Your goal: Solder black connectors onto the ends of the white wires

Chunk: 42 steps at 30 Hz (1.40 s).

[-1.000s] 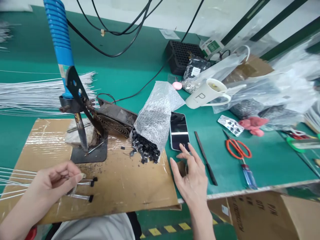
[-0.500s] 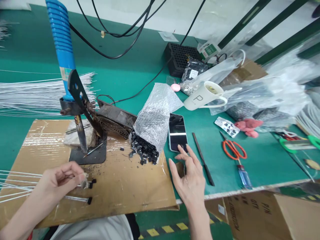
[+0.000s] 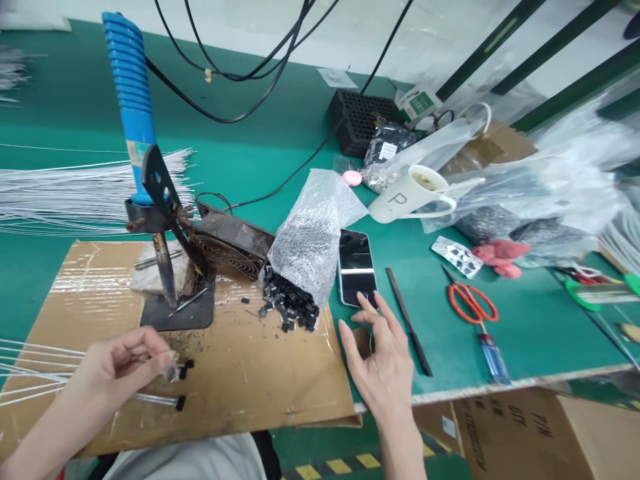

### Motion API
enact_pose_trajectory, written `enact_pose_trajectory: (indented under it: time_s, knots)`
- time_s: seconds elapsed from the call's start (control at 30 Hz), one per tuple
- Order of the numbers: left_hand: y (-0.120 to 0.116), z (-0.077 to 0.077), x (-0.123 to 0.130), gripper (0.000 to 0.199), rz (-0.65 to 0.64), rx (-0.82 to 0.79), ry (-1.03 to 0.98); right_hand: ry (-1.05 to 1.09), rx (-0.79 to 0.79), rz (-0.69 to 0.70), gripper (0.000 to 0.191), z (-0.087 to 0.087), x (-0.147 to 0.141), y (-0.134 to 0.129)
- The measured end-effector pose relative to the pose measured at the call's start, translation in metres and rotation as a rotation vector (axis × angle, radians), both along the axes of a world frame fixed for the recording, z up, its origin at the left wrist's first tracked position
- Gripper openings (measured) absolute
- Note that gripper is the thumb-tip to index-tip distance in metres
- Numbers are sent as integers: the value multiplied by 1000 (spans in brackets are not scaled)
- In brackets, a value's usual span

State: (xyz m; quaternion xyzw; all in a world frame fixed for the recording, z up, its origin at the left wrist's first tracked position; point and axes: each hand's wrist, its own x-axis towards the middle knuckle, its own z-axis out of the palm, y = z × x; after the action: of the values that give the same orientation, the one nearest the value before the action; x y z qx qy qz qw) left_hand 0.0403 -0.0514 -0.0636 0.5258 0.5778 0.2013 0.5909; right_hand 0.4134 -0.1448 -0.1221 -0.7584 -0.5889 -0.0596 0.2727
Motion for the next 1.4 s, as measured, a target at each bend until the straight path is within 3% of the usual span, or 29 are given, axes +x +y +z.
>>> enact_pose_trajectory:
  time_s: [0.1,0.43,0.9,1.2,1.4]
  knots:
    - [3,-3,-5,23,-42,-44,-24,1,-5,-3,21,0,0,-1]
    - [0,-3,3,25,85,-26,-53,10,-6,-11,27,-1,-1,1]
    - [8,-7,-8,21,-69,-101,-71,19,-9,-4,21,1,-1,-1]
    - [10,1,-2,24,-35,-25,-77,-7,0,20,17,1,2,0]
    - [0,-1,1,26,46,-16,-93,7,-11,-46,25,18,-16,0]
